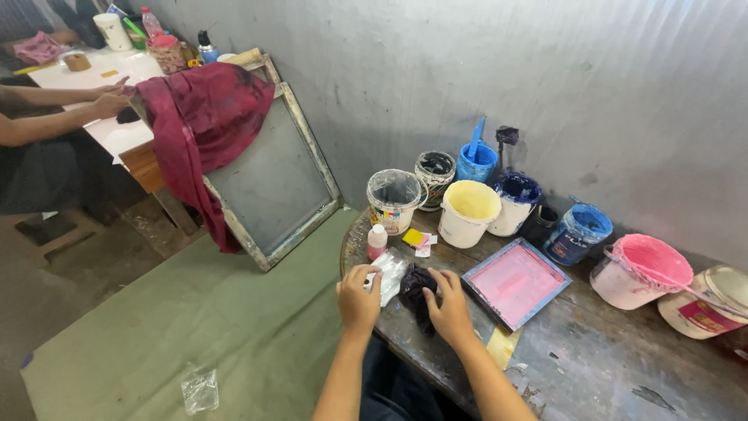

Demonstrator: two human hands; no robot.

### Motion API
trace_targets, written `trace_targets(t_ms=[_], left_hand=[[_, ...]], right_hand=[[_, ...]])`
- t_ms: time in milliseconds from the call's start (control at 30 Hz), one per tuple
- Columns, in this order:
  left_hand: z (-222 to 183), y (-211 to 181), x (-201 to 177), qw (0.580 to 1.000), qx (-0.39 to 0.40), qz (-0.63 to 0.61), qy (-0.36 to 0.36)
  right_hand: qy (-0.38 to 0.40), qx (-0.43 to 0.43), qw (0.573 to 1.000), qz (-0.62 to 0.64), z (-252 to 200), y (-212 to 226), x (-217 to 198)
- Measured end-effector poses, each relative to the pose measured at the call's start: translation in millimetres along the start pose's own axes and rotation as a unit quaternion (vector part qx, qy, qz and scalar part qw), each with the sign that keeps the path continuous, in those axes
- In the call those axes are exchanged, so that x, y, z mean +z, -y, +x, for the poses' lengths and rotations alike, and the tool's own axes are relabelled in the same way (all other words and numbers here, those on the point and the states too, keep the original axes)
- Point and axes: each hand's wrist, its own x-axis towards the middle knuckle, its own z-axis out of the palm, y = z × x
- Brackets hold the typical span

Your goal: Manually applying ink through a screen printing frame onto plastic bags

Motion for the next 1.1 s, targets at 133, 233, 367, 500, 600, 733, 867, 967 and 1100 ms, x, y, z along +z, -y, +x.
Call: trace_targets(t_ms=[133, 233, 367, 500, 600, 733, 867, 967, 1100], left_hand=[[-1.4, -3.7, 24.4, 0.998, 0.057, -0.037, -0.012], [-13.1, -18.8, 31.6, 0.987, 0.149, -0.066, -0.014], [-36.2, -43.1, 31.6, 0.964, 0.220, -0.138, 0.054], [-44.6, -50.7, 30.3, 0.960, 0.238, -0.144, 0.028], [-43.1, -36.0, 40.4, 0.977, 0.188, -0.101, -0.019], [-37.7, -14.1, 44.0, 0.976, 0.168, -0.137, -0.014], [-37.3, -24.0, 24.5, 0.966, 0.176, -0.182, 0.057], [-38.7, -41.0, 11.6, 0.950, 0.230, -0.208, 0.042], [-49.0, -33.6, 36.6, 0.954, 0.193, -0.229, 0.020]], right_hand=[[-0.113, -0.124, 0.982, -0.086, 3.7, -15.0, -1.9], [-0.114, -0.159, 0.979, -0.047, 0.0, -14.0, 1.2], [-0.015, -0.142, 0.989, 0.034, -4.6, -9.2, 1.2], [-0.004, -0.142, 0.987, 0.076, 1.1, -18.7, -1.5], [0.039, -0.101, 0.991, 0.083, -0.6, -19.3, -0.6], [0.053, -0.131, 0.986, 0.088, 0.6, 3.4, -10.0], [0.014, -0.156, 0.984, 0.091, -3.2, 9.4, -8.2], [-0.011, -0.132, 0.983, 0.129, -5.4, 8.8, -7.6], [0.044, -0.126, 0.975, 0.179, -4.7, 5.7, -14.0]])
